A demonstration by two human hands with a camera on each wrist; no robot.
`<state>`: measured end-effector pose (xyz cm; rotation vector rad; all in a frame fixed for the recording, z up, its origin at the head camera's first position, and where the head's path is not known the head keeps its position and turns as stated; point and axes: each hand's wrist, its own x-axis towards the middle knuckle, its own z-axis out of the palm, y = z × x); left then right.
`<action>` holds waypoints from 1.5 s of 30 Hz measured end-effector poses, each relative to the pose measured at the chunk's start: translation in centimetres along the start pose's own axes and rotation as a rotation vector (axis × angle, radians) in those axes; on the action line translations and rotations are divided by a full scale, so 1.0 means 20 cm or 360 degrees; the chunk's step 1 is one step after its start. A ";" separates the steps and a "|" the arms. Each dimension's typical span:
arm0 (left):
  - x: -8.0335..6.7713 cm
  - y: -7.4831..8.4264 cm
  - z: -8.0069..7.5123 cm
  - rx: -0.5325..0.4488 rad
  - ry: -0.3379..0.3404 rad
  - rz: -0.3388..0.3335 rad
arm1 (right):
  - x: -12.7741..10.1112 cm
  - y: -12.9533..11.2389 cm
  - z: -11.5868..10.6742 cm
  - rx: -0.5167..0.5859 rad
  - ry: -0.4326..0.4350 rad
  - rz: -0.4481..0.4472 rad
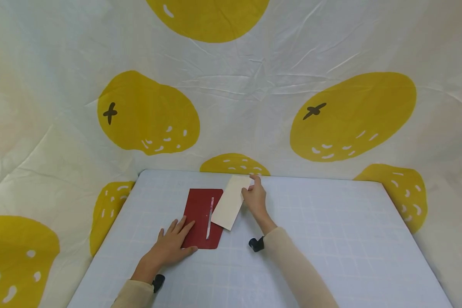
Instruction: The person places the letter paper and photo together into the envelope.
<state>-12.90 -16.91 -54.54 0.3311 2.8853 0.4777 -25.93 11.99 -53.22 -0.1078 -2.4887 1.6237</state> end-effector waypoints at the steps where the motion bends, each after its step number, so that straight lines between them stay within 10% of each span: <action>1: 0.00 0.00 0.00 -0.0004 0.0001 0.0001 | 0.00 0.00 0.00 0.0000 -0.0005 0.0009; 45: 0.01 0.00 0.01 0.0045 -0.0010 -0.0025 | -0.12 0.03 0.19 0.0189 -0.0275 0.0190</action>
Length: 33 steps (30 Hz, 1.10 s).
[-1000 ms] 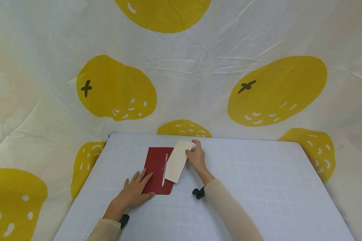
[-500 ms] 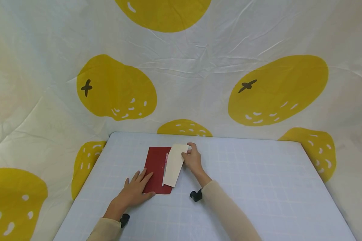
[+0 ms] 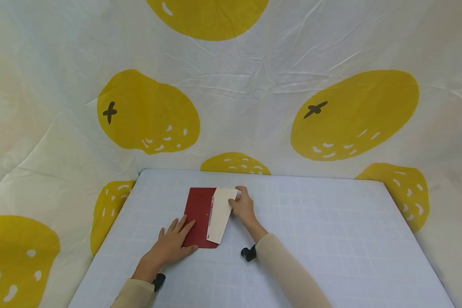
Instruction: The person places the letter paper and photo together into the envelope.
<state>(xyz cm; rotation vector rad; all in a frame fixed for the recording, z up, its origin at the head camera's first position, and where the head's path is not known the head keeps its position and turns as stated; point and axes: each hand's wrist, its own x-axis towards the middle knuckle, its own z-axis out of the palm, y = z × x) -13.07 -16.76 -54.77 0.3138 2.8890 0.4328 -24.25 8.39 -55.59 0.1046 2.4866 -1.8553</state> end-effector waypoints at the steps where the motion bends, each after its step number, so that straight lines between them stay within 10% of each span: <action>1: 0.00 0.00 0.00 0.0000 0.0003 -0.0003 | 0.00 0.00 0.00 -0.0003 -0.0005 -0.0002; 33: 0.00 0.00 0.00 0.0000 -0.0001 -0.0020 | -0.03 -0.01 0.04 -0.0069 -0.0067 -0.0036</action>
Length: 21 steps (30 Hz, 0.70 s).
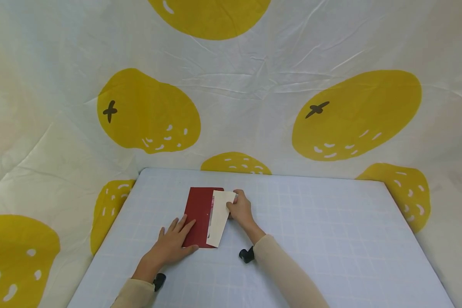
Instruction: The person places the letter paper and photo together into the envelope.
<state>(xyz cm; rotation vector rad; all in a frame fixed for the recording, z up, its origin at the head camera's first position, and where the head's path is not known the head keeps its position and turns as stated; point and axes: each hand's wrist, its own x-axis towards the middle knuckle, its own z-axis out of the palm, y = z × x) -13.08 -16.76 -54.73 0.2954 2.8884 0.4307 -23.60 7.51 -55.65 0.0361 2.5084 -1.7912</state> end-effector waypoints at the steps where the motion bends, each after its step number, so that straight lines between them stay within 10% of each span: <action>1: 0.00 0.00 0.00 0.0002 -0.0001 -0.0002 | 0.00 0.00 0.00 -0.0005 -0.0003 0.0008; 21: 0.00 0.00 -0.01 0.0006 -0.0013 0.0003 | 0.05 -0.01 0.05 -0.0017 -0.0076 0.0042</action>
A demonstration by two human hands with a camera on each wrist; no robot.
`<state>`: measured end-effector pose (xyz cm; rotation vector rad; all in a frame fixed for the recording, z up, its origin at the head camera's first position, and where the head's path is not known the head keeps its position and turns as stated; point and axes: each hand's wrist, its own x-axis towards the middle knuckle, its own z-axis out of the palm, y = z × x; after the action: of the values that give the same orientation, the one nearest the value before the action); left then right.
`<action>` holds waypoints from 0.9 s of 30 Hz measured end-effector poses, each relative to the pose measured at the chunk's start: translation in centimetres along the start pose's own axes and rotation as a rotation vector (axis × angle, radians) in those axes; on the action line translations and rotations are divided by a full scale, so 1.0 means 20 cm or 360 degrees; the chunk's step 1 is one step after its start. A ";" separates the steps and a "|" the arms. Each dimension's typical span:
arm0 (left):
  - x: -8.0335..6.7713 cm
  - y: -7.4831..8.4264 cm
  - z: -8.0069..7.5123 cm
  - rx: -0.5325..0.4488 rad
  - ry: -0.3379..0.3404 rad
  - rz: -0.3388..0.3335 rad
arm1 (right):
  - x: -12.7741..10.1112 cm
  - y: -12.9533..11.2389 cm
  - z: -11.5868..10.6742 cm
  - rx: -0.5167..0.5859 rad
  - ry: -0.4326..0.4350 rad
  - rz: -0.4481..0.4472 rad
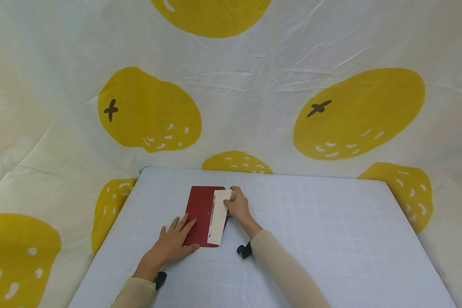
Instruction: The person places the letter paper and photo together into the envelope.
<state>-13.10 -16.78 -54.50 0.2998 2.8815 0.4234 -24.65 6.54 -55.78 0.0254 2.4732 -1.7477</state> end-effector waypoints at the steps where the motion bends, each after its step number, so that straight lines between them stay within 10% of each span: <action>1: 0.00 0.00 0.00 0.0000 0.0000 -0.0001 | 0.00 0.00 0.00 0.0006 0.0004 0.0004; 27: 0.00 0.01 -0.01 -0.0005 -0.0002 -0.0013 | -0.14 0.02 0.00 0.0019 -0.0047 -0.0015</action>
<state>-13.05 -16.54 -54.31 0.2876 2.8794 0.4258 -21.75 6.84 -55.90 -0.0113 2.4463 -1.7536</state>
